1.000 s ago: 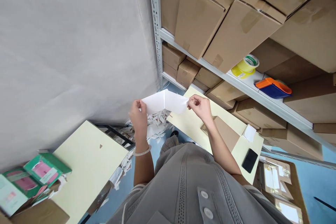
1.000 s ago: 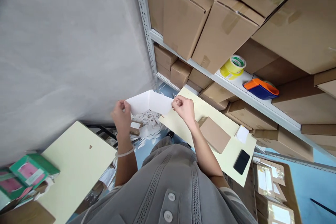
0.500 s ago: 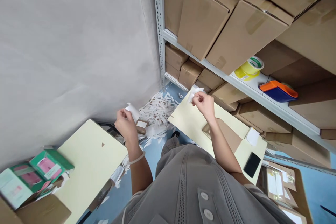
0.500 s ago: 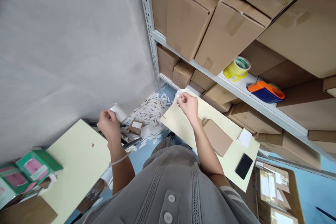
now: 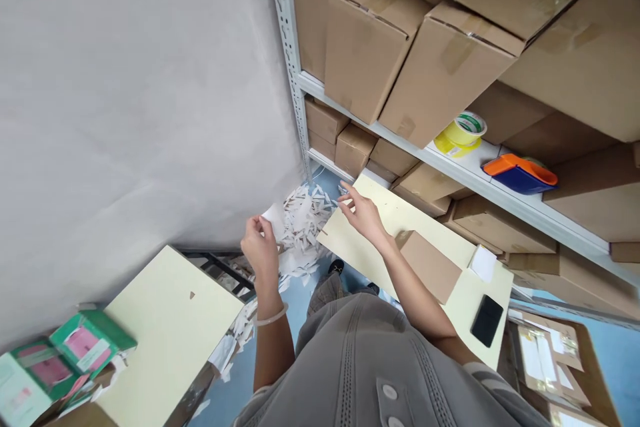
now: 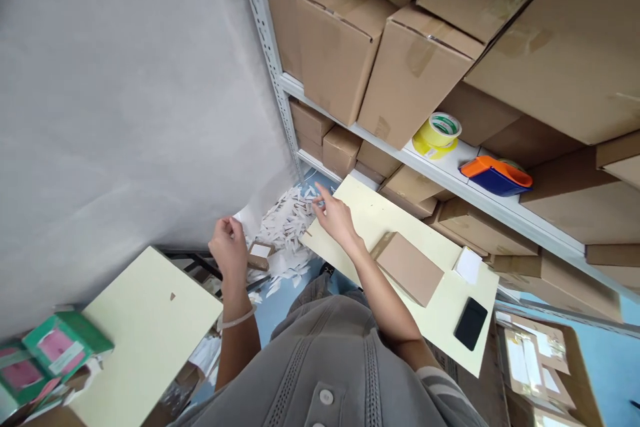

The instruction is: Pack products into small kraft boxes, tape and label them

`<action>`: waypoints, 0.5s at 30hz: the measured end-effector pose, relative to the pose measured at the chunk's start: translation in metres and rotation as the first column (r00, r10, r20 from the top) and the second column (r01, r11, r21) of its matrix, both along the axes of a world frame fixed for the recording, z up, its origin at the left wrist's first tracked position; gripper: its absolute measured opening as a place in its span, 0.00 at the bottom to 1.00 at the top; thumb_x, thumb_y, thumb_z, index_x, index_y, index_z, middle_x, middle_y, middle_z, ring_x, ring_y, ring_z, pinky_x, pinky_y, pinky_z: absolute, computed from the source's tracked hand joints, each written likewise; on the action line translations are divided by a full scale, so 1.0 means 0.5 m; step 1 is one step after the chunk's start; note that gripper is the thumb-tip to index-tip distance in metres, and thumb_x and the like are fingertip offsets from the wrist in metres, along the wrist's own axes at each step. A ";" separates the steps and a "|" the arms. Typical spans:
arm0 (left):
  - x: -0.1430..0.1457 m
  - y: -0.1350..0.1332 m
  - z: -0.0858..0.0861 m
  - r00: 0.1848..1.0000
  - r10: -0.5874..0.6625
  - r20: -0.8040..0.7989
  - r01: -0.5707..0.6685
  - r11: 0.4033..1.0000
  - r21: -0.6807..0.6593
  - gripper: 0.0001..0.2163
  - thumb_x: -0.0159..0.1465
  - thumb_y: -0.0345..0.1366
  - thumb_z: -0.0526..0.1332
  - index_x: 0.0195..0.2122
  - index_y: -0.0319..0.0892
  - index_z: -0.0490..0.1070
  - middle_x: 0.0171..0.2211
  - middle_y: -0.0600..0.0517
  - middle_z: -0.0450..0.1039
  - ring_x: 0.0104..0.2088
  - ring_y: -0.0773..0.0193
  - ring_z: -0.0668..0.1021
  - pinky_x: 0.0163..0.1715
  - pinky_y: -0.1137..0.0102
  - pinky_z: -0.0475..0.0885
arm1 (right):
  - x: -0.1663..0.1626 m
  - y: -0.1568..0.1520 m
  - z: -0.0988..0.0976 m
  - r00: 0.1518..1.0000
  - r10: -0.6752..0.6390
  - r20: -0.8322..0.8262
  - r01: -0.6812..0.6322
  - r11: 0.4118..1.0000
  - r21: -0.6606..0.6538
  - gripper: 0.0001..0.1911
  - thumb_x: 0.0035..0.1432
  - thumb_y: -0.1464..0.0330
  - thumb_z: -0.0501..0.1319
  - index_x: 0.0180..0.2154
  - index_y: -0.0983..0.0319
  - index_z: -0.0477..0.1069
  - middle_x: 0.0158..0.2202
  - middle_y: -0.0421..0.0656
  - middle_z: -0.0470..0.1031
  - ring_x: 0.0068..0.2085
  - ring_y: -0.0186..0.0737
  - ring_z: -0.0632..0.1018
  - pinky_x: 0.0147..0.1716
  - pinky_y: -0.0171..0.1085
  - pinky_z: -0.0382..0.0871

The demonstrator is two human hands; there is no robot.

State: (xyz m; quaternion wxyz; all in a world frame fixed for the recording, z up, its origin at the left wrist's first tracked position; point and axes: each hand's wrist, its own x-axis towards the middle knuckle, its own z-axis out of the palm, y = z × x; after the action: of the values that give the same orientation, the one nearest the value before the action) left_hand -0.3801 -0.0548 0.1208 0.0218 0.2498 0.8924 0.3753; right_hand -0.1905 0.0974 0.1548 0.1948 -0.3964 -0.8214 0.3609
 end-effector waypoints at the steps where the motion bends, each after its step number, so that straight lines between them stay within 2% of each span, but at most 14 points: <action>1: 0.015 0.014 -0.002 0.999 -0.046 0.020 0.046 0.999 0.004 0.10 0.68 0.39 0.51 0.37 0.42 0.69 0.31 0.47 0.78 0.31 0.60 0.79 0.31 0.70 0.66 | 0.009 -0.012 0.000 1.000 0.008 -0.015 -0.008 1.000 -0.016 0.22 0.61 0.69 0.59 0.57 0.52 0.66 0.43 0.38 0.80 0.34 0.36 0.80 0.33 0.35 0.73; 4: 0.081 0.071 0.007 0.960 -0.264 0.096 0.257 0.963 0.075 0.09 0.68 0.38 0.51 0.37 0.43 0.68 0.28 0.51 0.76 0.29 0.64 0.78 0.30 0.72 0.66 | 0.039 -0.049 0.010 0.996 0.046 -0.072 -0.048 0.998 -0.032 0.15 0.61 0.67 0.60 0.51 0.54 0.70 0.45 0.40 0.79 0.39 0.37 0.80 0.35 0.35 0.73; 7: 0.179 0.123 0.040 0.851 -0.501 0.158 0.463 0.858 0.225 0.09 0.69 0.39 0.51 0.37 0.44 0.68 0.29 0.52 0.76 0.30 0.65 0.78 0.32 0.72 0.69 | 0.079 -0.073 0.029 0.996 0.009 -0.094 -0.005 0.999 0.045 0.14 0.59 0.66 0.62 0.49 0.56 0.71 0.46 0.43 0.78 0.44 0.40 0.78 0.43 0.38 0.71; 9: 0.250 0.144 0.071 0.743 -0.640 0.196 0.561 0.755 0.340 0.10 0.70 0.41 0.50 0.38 0.45 0.67 0.30 0.52 0.77 0.32 0.65 0.80 0.34 0.71 0.71 | 0.116 -0.080 0.041 0.991 -0.087 -0.101 0.098 0.989 0.108 0.14 0.59 0.67 0.62 0.47 0.57 0.71 0.44 0.44 0.78 0.45 0.42 0.78 0.46 0.41 0.68; 12: 0.347 0.153 0.115 0.585 -0.789 0.188 0.657 0.596 0.461 0.11 0.71 0.42 0.48 0.38 0.46 0.67 0.34 0.52 0.78 0.36 0.64 0.80 0.39 0.70 0.72 | 0.190 -0.082 0.057 0.951 -0.270 -0.152 0.291 0.946 0.139 0.07 0.59 0.67 0.61 0.41 0.57 0.73 0.39 0.42 0.79 0.41 0.43 0.78 0.46 0.42 0.67; 15: 0.412 0.153 0.135 0.517 -0.843 0.151 0.676 0.509 0.533 0.11 0.71 0.42 0.48 0.41 0.46 0.68 0.39 0.50 0.77 0.41 0.63 0.79 0.44 0.68 0.72 | 0.279 -0.088 0.068 0.853 -0.446 -0.271 0.485 0.869 0.097 0.07 0.59 0.62 0.62 0.37 0.57 0.74 0.36 0.41 0.79 0.38 0.42 0.77 0.45 0.41 0.67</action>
State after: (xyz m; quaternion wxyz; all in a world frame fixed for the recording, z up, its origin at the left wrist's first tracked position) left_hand -0.1740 0.0219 0.1885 0.3133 0.5415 0.5594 0.5438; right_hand -0.0512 0.0532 0.1890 0.4059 -0.5200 -0.6975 0.2800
